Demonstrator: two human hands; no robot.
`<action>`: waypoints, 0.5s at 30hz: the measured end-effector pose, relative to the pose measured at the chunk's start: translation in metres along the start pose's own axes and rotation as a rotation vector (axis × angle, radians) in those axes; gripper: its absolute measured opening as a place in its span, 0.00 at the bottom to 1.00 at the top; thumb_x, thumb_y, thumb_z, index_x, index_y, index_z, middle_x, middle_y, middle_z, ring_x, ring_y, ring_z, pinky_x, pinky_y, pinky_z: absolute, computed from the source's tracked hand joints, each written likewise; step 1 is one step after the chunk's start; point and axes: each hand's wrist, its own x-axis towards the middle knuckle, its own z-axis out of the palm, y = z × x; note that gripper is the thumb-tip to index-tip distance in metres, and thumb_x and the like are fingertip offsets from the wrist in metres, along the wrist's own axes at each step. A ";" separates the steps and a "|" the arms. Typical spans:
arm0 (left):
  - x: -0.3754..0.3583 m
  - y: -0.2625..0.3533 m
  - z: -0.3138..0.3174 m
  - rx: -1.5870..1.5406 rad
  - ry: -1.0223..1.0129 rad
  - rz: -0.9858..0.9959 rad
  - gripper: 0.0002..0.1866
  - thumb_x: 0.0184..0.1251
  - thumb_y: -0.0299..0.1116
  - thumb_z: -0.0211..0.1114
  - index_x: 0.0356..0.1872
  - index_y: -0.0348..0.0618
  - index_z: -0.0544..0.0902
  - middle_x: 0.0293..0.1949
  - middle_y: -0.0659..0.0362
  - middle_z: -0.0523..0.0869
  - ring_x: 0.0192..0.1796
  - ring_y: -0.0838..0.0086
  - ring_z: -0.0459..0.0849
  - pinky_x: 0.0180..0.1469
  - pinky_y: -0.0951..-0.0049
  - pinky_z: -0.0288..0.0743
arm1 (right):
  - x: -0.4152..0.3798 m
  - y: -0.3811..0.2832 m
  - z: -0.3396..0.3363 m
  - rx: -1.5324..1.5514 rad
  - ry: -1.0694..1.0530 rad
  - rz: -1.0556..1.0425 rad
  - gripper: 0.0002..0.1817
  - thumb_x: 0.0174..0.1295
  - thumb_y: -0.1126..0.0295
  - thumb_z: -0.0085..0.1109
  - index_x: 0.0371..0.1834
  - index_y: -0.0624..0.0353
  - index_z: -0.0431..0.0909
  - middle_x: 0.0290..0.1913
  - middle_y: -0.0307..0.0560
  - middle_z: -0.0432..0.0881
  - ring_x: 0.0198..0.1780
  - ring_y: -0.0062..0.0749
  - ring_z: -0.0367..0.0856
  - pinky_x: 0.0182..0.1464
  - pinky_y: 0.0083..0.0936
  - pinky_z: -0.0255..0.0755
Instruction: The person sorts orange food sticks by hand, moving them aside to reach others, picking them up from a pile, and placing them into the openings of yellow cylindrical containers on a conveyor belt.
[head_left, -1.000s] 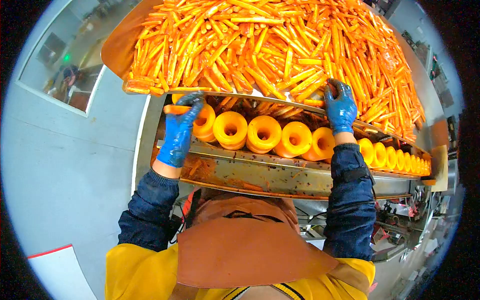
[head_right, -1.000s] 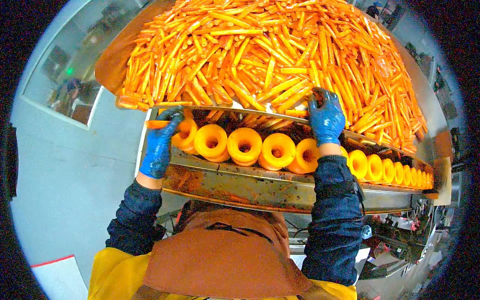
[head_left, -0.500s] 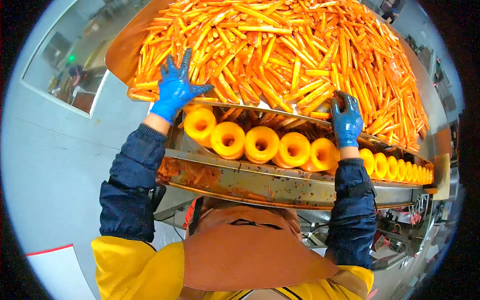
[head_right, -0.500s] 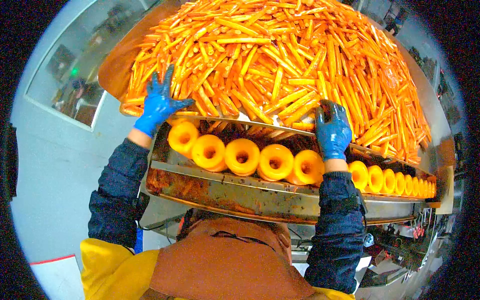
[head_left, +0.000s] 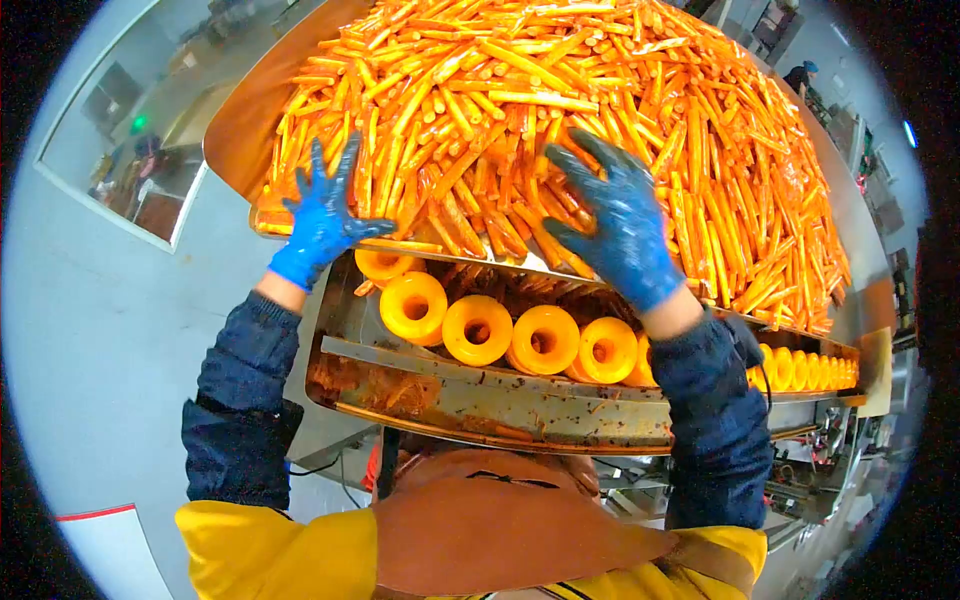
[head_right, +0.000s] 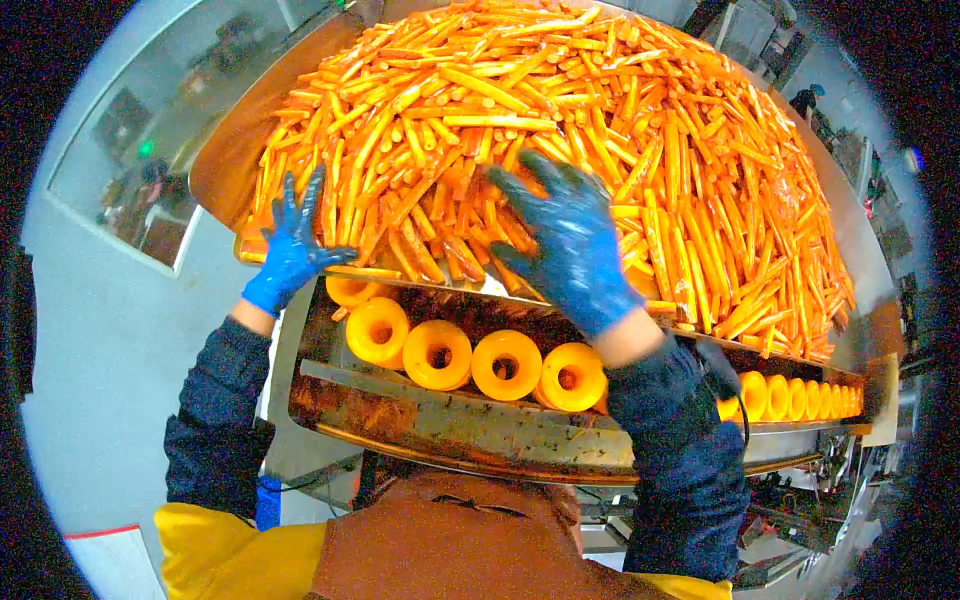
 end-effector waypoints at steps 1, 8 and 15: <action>0.006 0.009 0.003 -0.004 0.002 0.000 0.65 0.35 0.68 0.74 0.76 0.66 0.47 0.75 0.38 0.42 0.75 0.37 0.42 0.70 0.32 0.38 | 0.020 -0.006 0.013 -0.085 -0.074 -0.023 0.41 0.48 0.53 0.71 0.69 0.29 0.65 0.72 0.44 0.61 0.70 0.59 0.60 0.67 0.62 0.54; 0.076 0.025 0.020 -0.231 0.130 0.420 0.61 0.40 0.53 0.79 0.76 0.63 0.48 0.73 0.31 0.38 0.74 0.37 0.42 0.70 0.49 0.59 | 0.112 0.006 0.066 -0.333 -0.313 -0.065 0.42 0.43 0.47 0.73 0.66 0.23 0.67 0.77 0.32 0.51 0.74 0.65 0.46 0.62 0.80 0.48; 0.123 0.051 0.011 -0.184 0.054 0.328 0.48 0.56 0.34 0.69 0.75 0.72 0.49 0.73 0.34 0.43 0.71 0.41 0.60 0.63 0.44 0.68 | 0.131 0.059 0.081 -0.321 -0.177 -0.193 0.34 0.50 0.51 0.68 0.64 0.25 0.69 0.73 0.31 0.60 0.69 0.56 0.62 0.62 0.64 0.64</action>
